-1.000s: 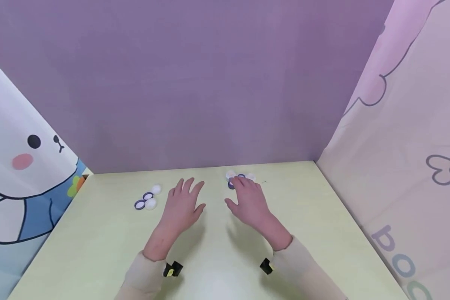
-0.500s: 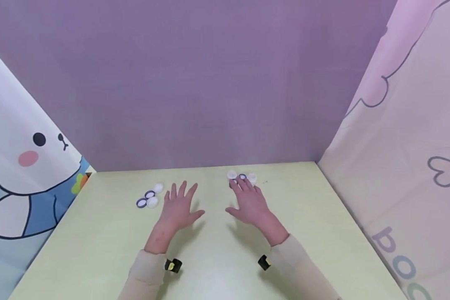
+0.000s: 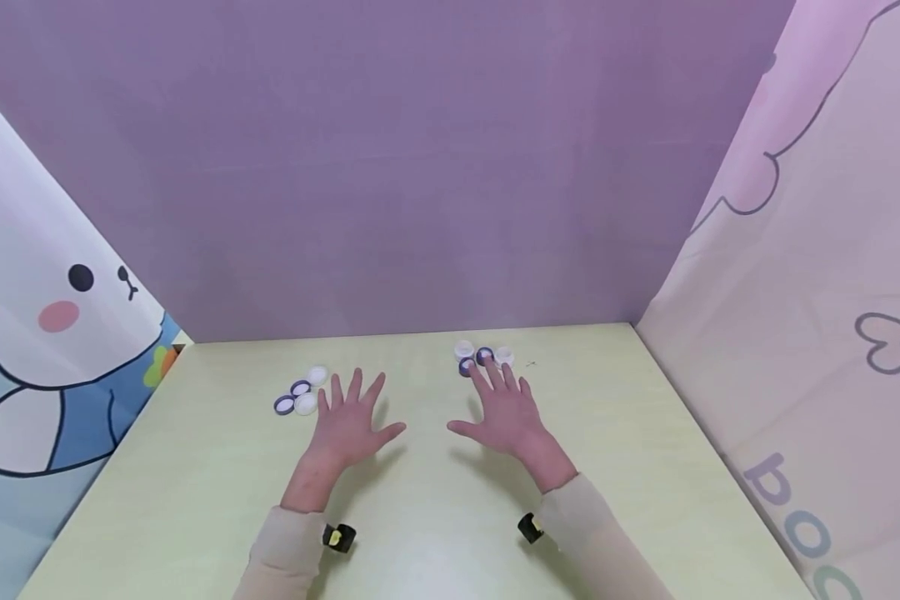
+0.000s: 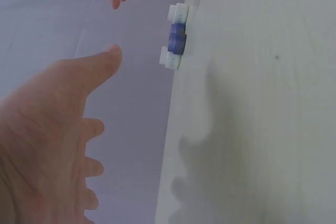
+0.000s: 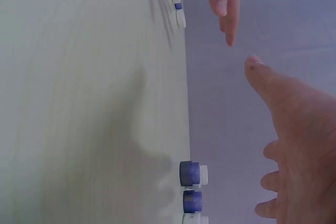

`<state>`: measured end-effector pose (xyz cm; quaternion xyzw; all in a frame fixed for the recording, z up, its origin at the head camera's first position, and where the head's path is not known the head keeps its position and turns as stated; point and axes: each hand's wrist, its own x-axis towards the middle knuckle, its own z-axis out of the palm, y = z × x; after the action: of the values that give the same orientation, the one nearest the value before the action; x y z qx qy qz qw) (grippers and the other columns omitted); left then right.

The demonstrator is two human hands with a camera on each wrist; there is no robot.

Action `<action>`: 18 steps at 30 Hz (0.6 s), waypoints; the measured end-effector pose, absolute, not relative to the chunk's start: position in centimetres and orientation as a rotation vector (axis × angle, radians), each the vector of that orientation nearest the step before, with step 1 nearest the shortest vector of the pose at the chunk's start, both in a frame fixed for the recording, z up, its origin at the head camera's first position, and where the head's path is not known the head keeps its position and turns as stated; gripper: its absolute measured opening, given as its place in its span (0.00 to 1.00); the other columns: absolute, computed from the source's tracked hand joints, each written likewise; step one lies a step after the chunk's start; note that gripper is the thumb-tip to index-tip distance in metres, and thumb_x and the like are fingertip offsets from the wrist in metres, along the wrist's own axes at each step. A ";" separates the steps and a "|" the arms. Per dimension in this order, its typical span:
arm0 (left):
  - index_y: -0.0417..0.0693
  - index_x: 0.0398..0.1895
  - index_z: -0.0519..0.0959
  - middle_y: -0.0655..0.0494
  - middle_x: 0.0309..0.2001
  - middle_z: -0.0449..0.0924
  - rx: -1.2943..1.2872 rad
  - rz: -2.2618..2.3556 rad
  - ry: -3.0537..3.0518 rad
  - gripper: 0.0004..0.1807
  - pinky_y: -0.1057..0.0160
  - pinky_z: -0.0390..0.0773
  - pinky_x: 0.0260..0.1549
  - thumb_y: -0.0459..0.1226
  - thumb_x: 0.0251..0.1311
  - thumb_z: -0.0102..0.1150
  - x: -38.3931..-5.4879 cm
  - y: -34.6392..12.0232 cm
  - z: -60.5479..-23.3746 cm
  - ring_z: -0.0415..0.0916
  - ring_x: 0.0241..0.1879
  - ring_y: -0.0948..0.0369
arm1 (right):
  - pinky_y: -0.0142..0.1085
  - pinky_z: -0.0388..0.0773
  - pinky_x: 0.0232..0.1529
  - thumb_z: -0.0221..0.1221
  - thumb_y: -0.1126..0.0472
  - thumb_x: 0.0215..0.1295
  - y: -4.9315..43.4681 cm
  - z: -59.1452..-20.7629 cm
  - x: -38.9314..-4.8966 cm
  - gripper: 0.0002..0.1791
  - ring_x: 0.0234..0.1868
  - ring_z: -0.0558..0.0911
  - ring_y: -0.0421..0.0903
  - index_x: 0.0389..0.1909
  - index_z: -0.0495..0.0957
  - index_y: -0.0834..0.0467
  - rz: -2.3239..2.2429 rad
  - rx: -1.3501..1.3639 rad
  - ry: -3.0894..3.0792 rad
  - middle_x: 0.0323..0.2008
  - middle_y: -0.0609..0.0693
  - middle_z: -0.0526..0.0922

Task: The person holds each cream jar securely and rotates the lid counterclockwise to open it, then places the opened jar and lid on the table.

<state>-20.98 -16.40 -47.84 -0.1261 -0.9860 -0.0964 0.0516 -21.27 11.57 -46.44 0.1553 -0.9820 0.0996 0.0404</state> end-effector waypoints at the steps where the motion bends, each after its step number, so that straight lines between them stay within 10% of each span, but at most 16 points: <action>1: 0.54 0.76 0.55 0.35 0.74 0.46 -0.379 -0.299 -2.999 0.52 0.27 0.40 0.61 0.71 0.54 0.51 -20.9 -16.4 -47.9 0.36 0.69 0.27 | 0.61 0.49 0.67 0.50 0.20 0.53 11.6 -46.7 -21.3 0.58 0.74 0.46 0.61 0.77 0.48 0.50 0.297 0.473 -3.009 0.76 0.54 0.43; 18: 0.55 0.76 0.54 0.32 0.73 0.45 -0.311 -0.234 -2.986 0.60 0.26 0.38 0.60 0.80 0.45 0.42 -20.2 -18.7 -49.1 0.35 0.68 0.26 | 0.62 0.47 0.67 0.47 0.16 0.48 13.8 -47.8 -21.1 0.63 0.72 0.47 0.67 0.78 0.44 0.50 0.234 0.425 -3.033 0.76 0.59 0.45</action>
<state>-20.17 -18.68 -49.10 -0.1031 -0.9895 -0.0776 0.0649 -21.15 13.84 -47.78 0.1384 -0.9868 0.0762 0.0352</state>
